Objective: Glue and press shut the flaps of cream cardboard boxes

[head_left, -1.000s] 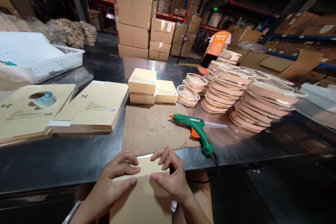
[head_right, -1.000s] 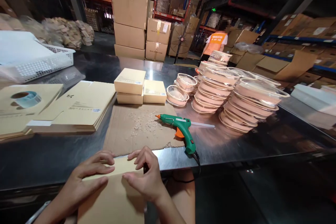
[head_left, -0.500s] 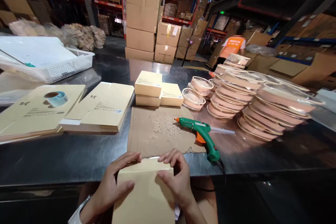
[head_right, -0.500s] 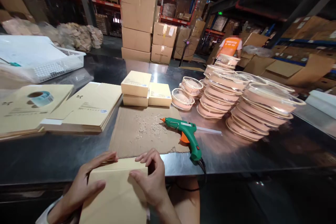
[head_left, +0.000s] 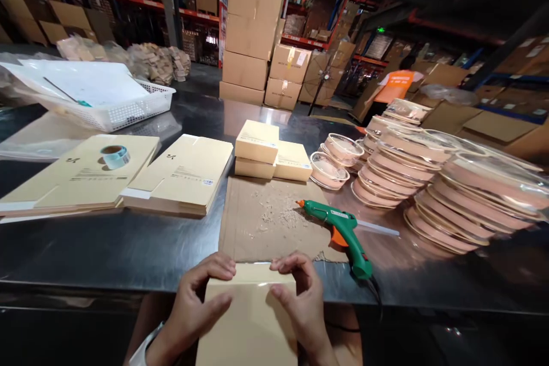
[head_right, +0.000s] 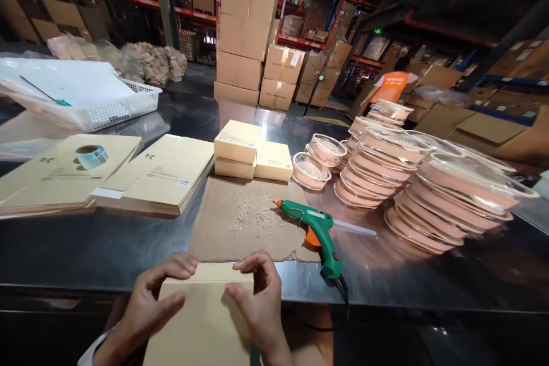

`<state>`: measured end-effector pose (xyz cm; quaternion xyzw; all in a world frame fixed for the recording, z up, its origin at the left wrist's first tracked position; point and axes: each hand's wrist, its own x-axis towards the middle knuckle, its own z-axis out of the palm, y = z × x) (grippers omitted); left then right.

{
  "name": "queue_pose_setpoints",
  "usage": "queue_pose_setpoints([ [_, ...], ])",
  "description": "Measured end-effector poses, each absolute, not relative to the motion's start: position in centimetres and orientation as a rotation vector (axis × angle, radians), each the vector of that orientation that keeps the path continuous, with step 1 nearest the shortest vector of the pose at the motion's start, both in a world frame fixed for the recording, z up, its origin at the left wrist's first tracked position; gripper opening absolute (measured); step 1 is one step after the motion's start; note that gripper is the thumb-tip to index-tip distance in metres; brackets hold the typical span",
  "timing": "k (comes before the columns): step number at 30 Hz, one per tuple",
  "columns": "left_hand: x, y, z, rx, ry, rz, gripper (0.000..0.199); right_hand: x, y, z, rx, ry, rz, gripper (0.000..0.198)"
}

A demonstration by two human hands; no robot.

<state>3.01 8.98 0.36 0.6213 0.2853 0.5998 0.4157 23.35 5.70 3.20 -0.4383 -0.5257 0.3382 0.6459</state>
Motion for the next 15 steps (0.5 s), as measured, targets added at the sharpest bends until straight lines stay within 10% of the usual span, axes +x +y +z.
queue_pose_setpoints([
  [15, 2.80, 8.87, 0.73, 1.522, 0.771, 1.464, 0.010, 23.39, 5.22, 3.19, -0.973, -1.234, 0.774, 0.027],
])
